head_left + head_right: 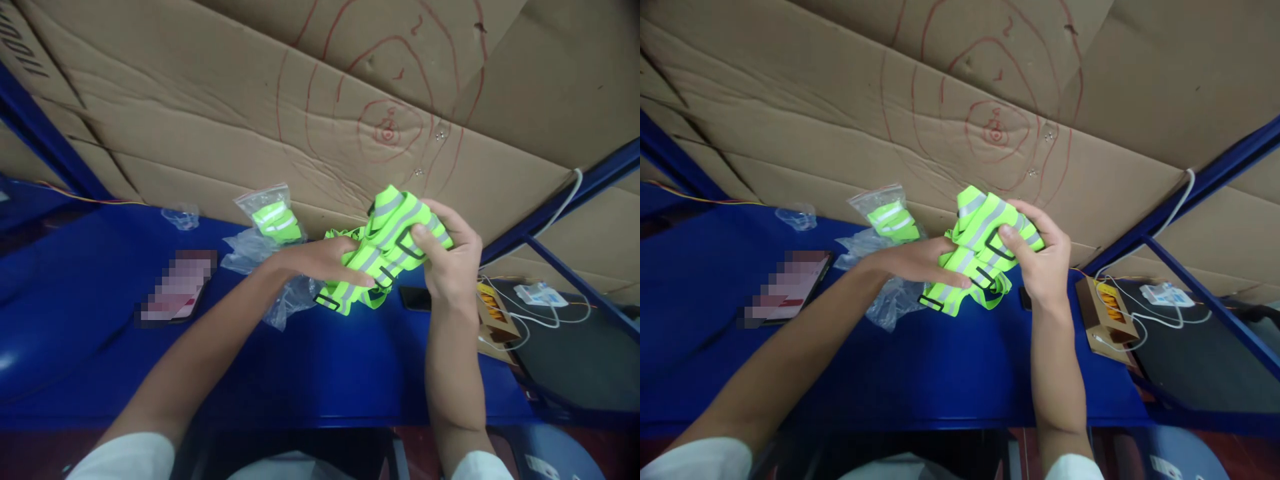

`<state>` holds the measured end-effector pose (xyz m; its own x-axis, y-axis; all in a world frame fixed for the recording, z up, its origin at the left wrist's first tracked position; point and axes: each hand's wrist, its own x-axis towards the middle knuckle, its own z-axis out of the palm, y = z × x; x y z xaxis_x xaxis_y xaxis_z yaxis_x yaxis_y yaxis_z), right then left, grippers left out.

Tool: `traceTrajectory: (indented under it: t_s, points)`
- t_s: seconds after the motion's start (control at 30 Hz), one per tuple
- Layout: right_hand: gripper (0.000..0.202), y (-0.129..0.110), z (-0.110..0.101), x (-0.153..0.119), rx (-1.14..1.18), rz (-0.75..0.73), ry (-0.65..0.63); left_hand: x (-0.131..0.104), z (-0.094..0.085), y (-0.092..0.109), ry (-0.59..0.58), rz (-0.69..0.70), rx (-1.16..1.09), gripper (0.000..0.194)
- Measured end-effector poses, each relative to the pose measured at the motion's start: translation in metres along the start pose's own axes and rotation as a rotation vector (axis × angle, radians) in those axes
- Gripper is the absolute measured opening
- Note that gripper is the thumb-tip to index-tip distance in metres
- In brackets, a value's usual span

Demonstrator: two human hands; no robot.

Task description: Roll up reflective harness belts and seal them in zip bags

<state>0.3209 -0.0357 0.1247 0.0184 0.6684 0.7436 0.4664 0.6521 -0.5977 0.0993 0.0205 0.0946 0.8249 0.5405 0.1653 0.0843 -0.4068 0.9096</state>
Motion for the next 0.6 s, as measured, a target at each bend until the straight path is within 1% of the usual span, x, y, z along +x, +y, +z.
traceTrajectory:
  t_s: [0.07, 0.1, 0.17, 0.23, 0.3, 0.37, 0.4, 0.47, 0.53, 0.6]
  points:
    - [0.04, -0.004, 0.003, -0.002, -0.051, -0.01, -0.009, 0.0, 0.001, -0.003, -0.04, -0.064, -0.077, 0.041]
    - [0.04, -0.007, 0.003, -0.003, -0.078, -0.019, -0.005, 0.001, 0.004, -0.004, -0.042, -0.09, -0.179, 0.042]
    - [0.039, -0.012, 0.003, -0.004, -0.159, -0.051, 0.032, 0.006, 0.016, -0.006, -0.029, -0.115, -0.472, 0.043]
    - [0.036, -0.014, 0.001, -0.005, -0.279, -0.126, 0.08, 0.014, 0.032, -0.005, -0.018, -0.123, -0.739, 0.042]
    - [0.031, -0.011, 0.001, -0.005, -0.402, -0.217, 0.079, 0.022, 0.045, -0.002, 0.012, -0.148, -0.901, 0.042]
    - [0.029, -0.003, 0.004, -0.005, -0.467, -0.284, 0.013, 0.026, 0.049, 0.0, 0.085, -0.152, -0.965, 0.042]
    - [0.03, 0.001, 0.005, -0.005, -0.476, -0.301, -0.031, 0.027, 0.048, 0.0, 0.132, -0.14, -0.961, 0.04]
    - [0.031, 0.007, 0.01, -0.003, -0.469, -0.312, -0.12, 0.026, 0.038, 0.001, 0.216, -0.108, -0.897, 0.037]
    - [0.033, 0.009, 0.014, 0.0, -0.439, -0.31, -0.217, 0.021, 0.025, 0.001, 0.253, -0.084, -0.83, 0.033]
    - [0.034, 0.008, 0.015, 0.004, -0.378, -0.315, -0.326, 0.016, 0.013, 0.003, 0.27, -0.043, -0.819, 0.033]
